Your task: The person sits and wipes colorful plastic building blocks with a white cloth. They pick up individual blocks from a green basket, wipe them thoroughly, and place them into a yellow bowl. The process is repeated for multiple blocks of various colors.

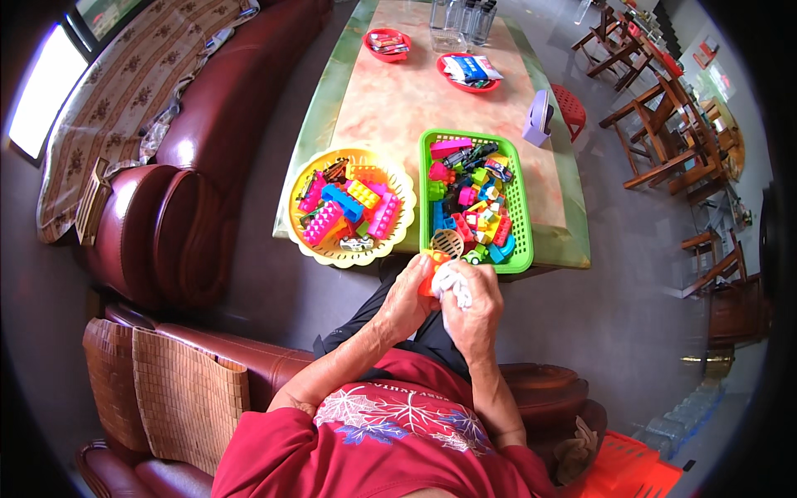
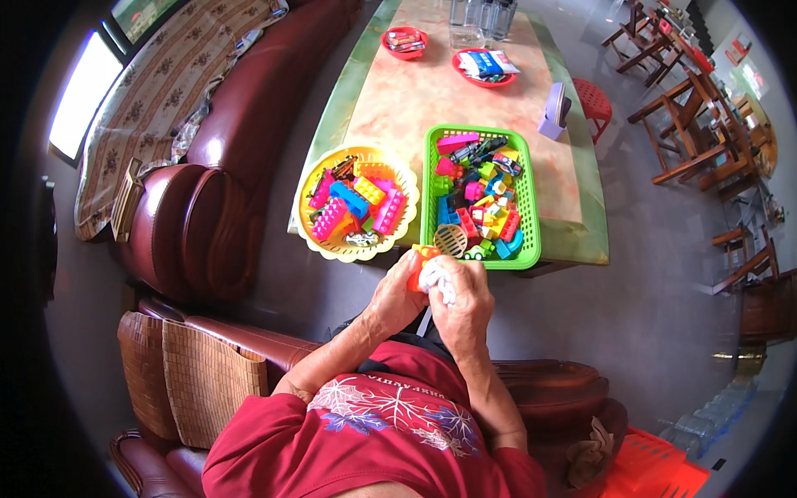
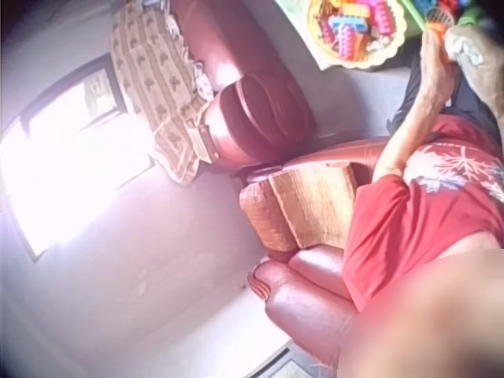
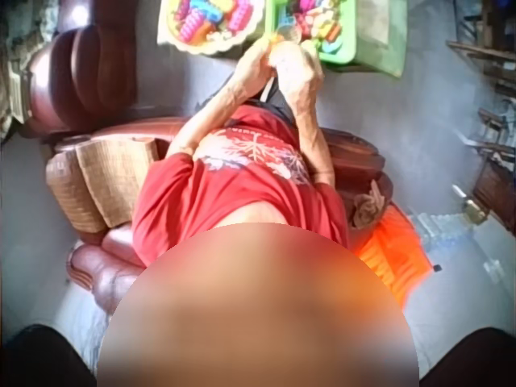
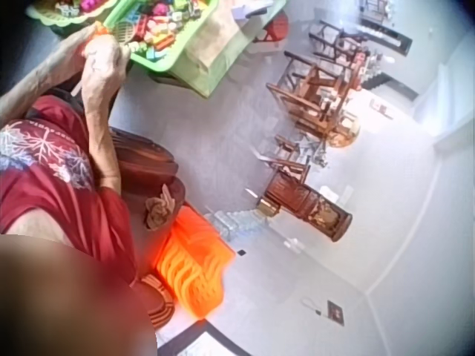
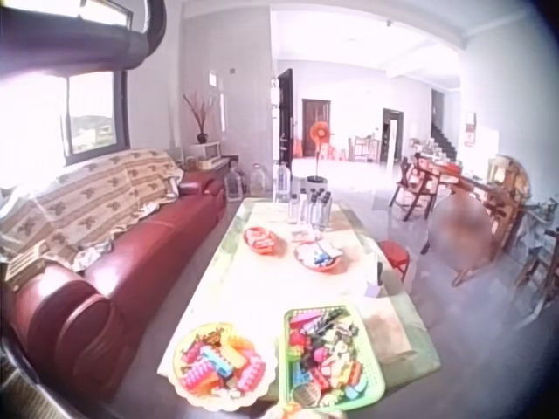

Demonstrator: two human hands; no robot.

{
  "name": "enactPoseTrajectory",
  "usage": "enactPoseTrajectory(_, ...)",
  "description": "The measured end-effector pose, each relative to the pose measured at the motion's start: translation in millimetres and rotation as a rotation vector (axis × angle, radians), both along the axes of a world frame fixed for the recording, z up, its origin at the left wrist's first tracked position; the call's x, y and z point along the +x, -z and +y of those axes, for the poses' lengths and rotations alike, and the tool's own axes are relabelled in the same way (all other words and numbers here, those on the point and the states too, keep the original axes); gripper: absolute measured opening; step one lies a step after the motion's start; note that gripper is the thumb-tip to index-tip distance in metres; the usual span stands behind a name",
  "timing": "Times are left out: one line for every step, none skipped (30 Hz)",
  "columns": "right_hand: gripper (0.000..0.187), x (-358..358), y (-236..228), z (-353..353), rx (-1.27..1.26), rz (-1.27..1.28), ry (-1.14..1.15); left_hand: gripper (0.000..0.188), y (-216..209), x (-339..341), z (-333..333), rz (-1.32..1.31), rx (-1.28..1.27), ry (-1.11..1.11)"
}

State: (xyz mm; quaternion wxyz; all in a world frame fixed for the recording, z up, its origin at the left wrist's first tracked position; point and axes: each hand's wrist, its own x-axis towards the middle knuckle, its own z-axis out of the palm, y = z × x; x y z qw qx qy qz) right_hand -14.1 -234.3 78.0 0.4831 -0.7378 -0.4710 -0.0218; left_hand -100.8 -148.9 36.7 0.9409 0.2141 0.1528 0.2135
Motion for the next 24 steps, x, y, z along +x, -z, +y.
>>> enactPoseTrajectory(0.04,2.5,-1.8,5.4,0.005,0.003,0.012,0.039,0.1,-1.2,-0.1,0.006,0.023,0.01)
enactPoseTrajectory(0.039,4.8,-3.1,10.4,0.009,0.006,0.024,0.039,-0.2,-2.3,-0.2,0.012,0.046,0.02)
enactPoseTrajectory(0.038,7.2,-4.7,13.9,0.01,0.017,0.017,0.039,-3.2,-1.6,-1.2,0.026,0.046,0.01)
enactPoseTrajectory(0.039,8.5,-5.6,18.4,0.038,0.029,0.034,0.039,-6.0,-0.9,-2.4,0.055,0.059,-0.01)
enactPoseTrajectory(0.039,8.7,-6.0,23.5,0.066,0.04,0.051,0.038,-8.4,-0.3,-3.6,0.084,0.071,-0.03)
enactPoseTrajectory(0.039,8.8,-5.8,27.1,0.094,0.051,0.066,0.038,-9.5,0.6,-5.0,0.112,0.083,-0.052)
enactPoseTrajectory(0.041,9.2,-3.3,29.2,0.104,0.034,0.071,0.037,-7.3,3.1,-6.8,0.089,0.113,-0.095)
enactPoseTrajectory(0.041,7.7,-2.2,29.2,0.105,0.01,0.078,0.037,-2.8,6.5,-8.6,0.066,0.142,-0.139)
enactPoseTrajectory(0.041,4.8,-0.3,28.2,0.107,-0.013,0.085,0.036,0.8,8.4,-9.0,0.045,0.172,-0.183)
enactPoseTrajectory(0.041,1.4,1.6,26.9,0.109,-0.035,0.091,0.035,3.2,8.4,-7.4,0.018,0.126,-0.188)
enactPoseTrajectory(0.041,-3.5,3.6,25.6,0.087,-0.047,0.101,0.035,4.6,8.5,-4.7,-0.01,0.079,-0.193)
enactPoseTrajectory(0.04,-7.4,9.1,23.0,0.081,-0.065,0.095,0.034,6.5,9.1,-3.2,-0.039,0.031,-0.197)
enactPoseTrajectory(0.04,-10.8,14.1,20.3,0.077,-0.075,0.089,0.031,9.5,10.8,-3.0,-0.034,-0.038,-0.228)
enactPoseTrajectory(0.041,-13.8,18.5,17.3,0.073,-0.085,0.082,0.03,12.6,10.2,-3.0,-0.013,-0.088,-0.227)
enactPoseTrajectory(0.041,-17.0,21.8,14.3,0.066,-0.078,0.064,0.029,15.2,8.3,-2.6,0.007,-0.137,-0.227)
enactPoseTrajectory(0.041,-19.9,24.7,11.0,0.06,-0.071,0.046,0.029,17.5,7.3,-2.4,0.028,-0.186,-0.228)
enactPoseTrajectory(0.041,-22.4,27.0,7.7,0.054,-0.064,0.027,0.03,18.9,9.0,-1.7,0.083,-0.225,-0.24)
enactPoseTrajectory(0.042,-24.4,28.7,3.8,0.04,-0.078,0.007,0.033,22.2,7.2,-0.3,0.056,-0.261,-0.193)
enactPoseTrajectory(0.043,-25.8,30.1,-0.2,0.026,-0.091,-0.014,0.037,26.1,3.5,2.0,0.028,-0.297,-0.146)
enactPoseTrajectory(0.044,-26.4,30.9,-3.2,0.011,-0.104,-0.035,0.04,28.1,1.5,3.1,0.001,-0.332,-0.099)
enactPoseTrajectory(0.046,-26.1,30.2,-4.7,0.007,-0.123,-0.087,0.041,26.8,3.4,5.6,0.083,-0.396,-0.131)
enactPoseTrajectory(0.047,-27.1,30.5,-8.5,-0.025,-0.099,-0.174,0.039,23.2,3.0,6.3,0.196,-0.307,-0.178)
enactPoseTrajectory(0.047,-27.6,34.2,-11.7,-0.04,-0.101,-0.19,0.037,21.0,3.3,4.9,0.168,-0.257,-0.214)
enactPoseTrajectory(0.046,-27.5,36.2,-12.9,-0.052,-0.104,-0.209,0.036,19.9,3.2,3.9,0.139,-0.205,-0.252)
